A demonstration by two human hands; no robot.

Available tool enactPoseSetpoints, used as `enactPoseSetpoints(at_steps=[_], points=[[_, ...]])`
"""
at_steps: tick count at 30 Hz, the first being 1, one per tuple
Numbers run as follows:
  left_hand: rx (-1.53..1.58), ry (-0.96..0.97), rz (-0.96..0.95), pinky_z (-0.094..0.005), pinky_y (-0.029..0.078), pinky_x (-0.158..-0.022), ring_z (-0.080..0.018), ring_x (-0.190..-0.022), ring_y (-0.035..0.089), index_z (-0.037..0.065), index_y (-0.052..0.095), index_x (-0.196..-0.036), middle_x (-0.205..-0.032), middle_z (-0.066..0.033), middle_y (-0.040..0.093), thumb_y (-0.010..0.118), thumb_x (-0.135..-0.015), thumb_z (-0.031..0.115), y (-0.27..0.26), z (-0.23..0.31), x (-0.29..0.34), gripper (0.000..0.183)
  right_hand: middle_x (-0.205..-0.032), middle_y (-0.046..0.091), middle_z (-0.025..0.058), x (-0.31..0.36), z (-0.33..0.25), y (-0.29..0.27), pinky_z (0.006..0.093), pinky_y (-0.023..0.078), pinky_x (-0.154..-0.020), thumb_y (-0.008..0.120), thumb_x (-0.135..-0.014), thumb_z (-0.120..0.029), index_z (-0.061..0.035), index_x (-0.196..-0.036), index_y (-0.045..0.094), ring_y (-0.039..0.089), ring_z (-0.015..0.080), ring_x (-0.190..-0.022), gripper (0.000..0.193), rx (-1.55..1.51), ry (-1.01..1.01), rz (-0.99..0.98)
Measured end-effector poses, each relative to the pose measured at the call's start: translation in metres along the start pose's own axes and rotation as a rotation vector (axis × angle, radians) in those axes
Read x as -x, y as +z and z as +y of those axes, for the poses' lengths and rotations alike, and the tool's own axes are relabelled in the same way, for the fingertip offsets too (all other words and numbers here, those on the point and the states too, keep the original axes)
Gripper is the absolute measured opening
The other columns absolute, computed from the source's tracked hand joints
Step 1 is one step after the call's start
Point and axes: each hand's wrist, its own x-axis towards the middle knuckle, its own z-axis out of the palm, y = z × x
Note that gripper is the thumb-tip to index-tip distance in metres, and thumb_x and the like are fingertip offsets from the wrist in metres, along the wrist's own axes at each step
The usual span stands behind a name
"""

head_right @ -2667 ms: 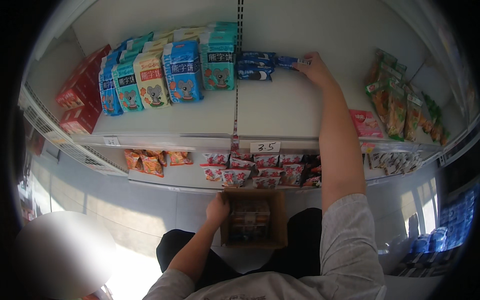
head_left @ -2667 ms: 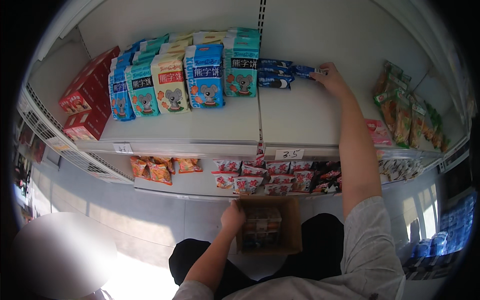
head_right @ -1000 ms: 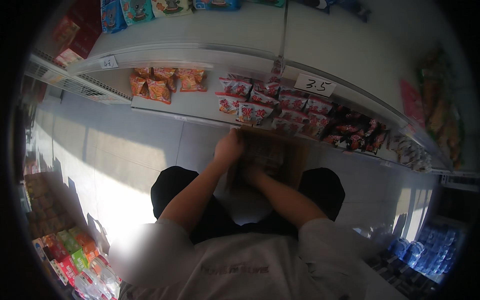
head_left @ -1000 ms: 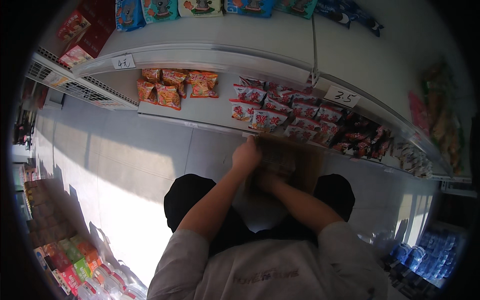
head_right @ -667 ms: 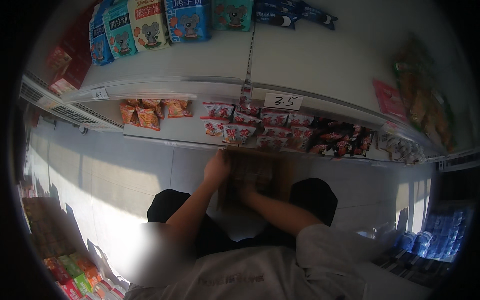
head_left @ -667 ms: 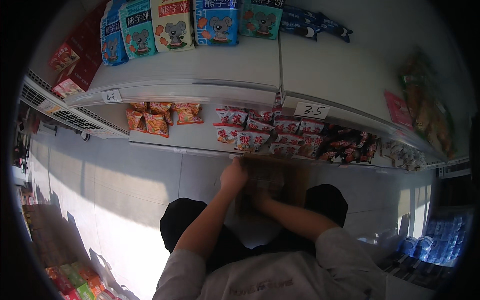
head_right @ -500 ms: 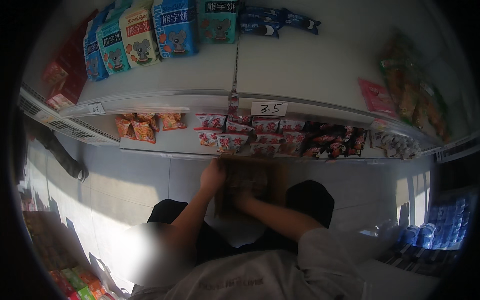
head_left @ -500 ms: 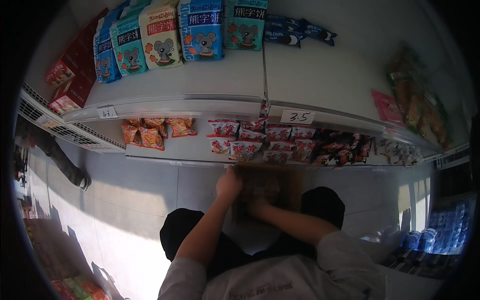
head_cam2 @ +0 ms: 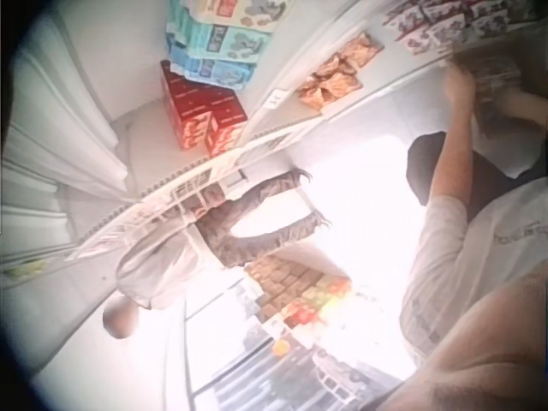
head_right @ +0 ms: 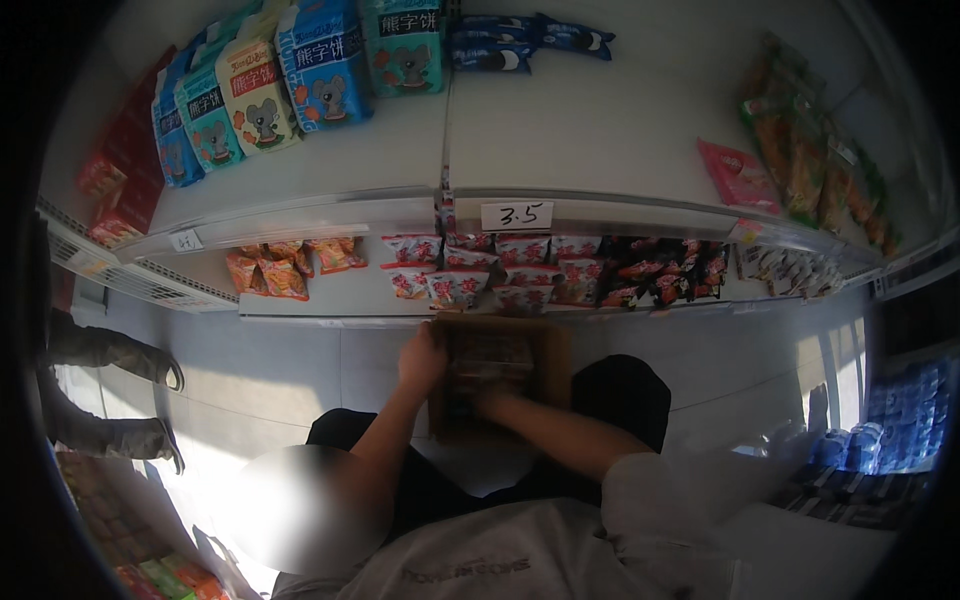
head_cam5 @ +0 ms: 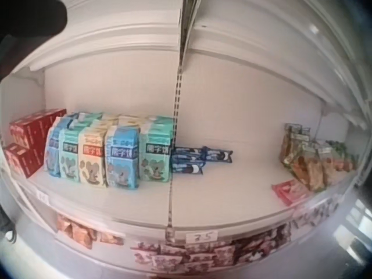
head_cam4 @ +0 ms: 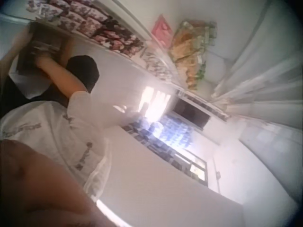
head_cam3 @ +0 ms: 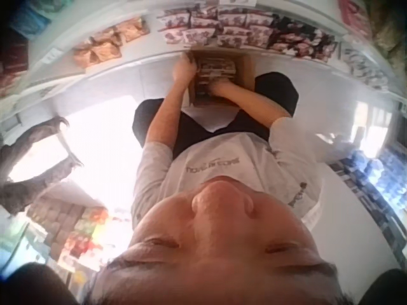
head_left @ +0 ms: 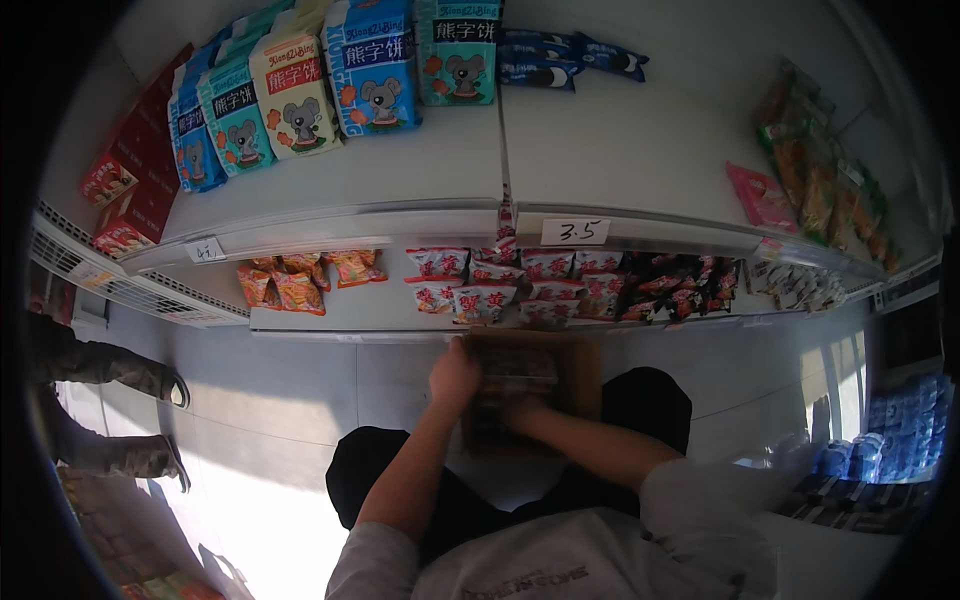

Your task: The person is restocking shelves in a convenience store. They take various packaged food items, including red boxes and blue snack bags, from a cardboard box on the floor and place them onto the lower shelves. The person moves along the aisle to restock different sections.

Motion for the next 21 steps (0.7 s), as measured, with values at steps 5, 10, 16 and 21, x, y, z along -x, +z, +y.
enactPoseSetpoints(at_steps=[5, 10, 16, 21], points=[[0.002, -0.014, -0.025, -0.0609, 0.055, -0.084, -0.0497, -0.096, 0.071, 0.005, 0.050, -0.128, -0.100, -0.0297, 0.073, 0.057, -0.098, 0.022, -0.002, 0.003, -0.001, 0.035, -0.110, 0.075, 0.0136, 0.091, 0.021, -0.074, 0.0489, 0.060, -0.083, 0.067, -0.095, -0.033, -0.0107, -0.112, 0.078, 0.073, 0.0313, -0.101, 0.030, -0.164, 0.022, 0.083], [0.031, -0.006, 0.023, -0.0614, 0.055, -0.084, -0.0498, -0.096, 0.071, 0.005, 0.052, -0.126, -0.100, -0.0297, 0.073, 0.056, -0.099, 0.027, 0.006, -0.007, -0.006, 0.035, -0.094, 0.074, 0.0133, 0.175, 0.064, -0.134, 0.0434, 0.058, -0.078, 0.071, -0.090, -0.028, -0.0105, -0.098, 0.074, 0.073, 0.0302, -0.092, 0.020, -0.417, 0.006, 0.182], [0.047, -0.027, 0.090, -0.0626, 0.054, -0.085, -0.0507, -0.099, 0.069, 0.007, 0.054, -0.125, -0.103, -0.0298, 0.073, 0.055, -0.100, 0.029, 0.017, -0.008, -0.007, 0.034, -0.092, 0.069, 0.0066, 0.288, 0.130, -0.163, 0.0344, 0.057, -0.071, 0.064, -0.093, -0.008, -0.0044, -0.098, 0.066, 0.071, 0.0182, -0.086, 0.007, -1.082, -0.208, 0.607], [0.062, -0.089, 0.159, -0.0628, 0.053, -0.086, -0.0510, -0.102, 0.068, 0.007, 0.054, -0.123, -0.105, -0.0303, 0.072, 0.057, -0.099, 0.030, 0.040, -0.024, -0.014, 0.034, -0.101, 0.069, 0.0069, 0.357, 0.143, -0.213, 0.0290, 0.058, -0.063, 0.056, -0.093, 0.004, -0.0019, -0.100, 0.063, 0.072, 0.0156, -0.082, 0.012, -1.557, -0.369, 0.935]])
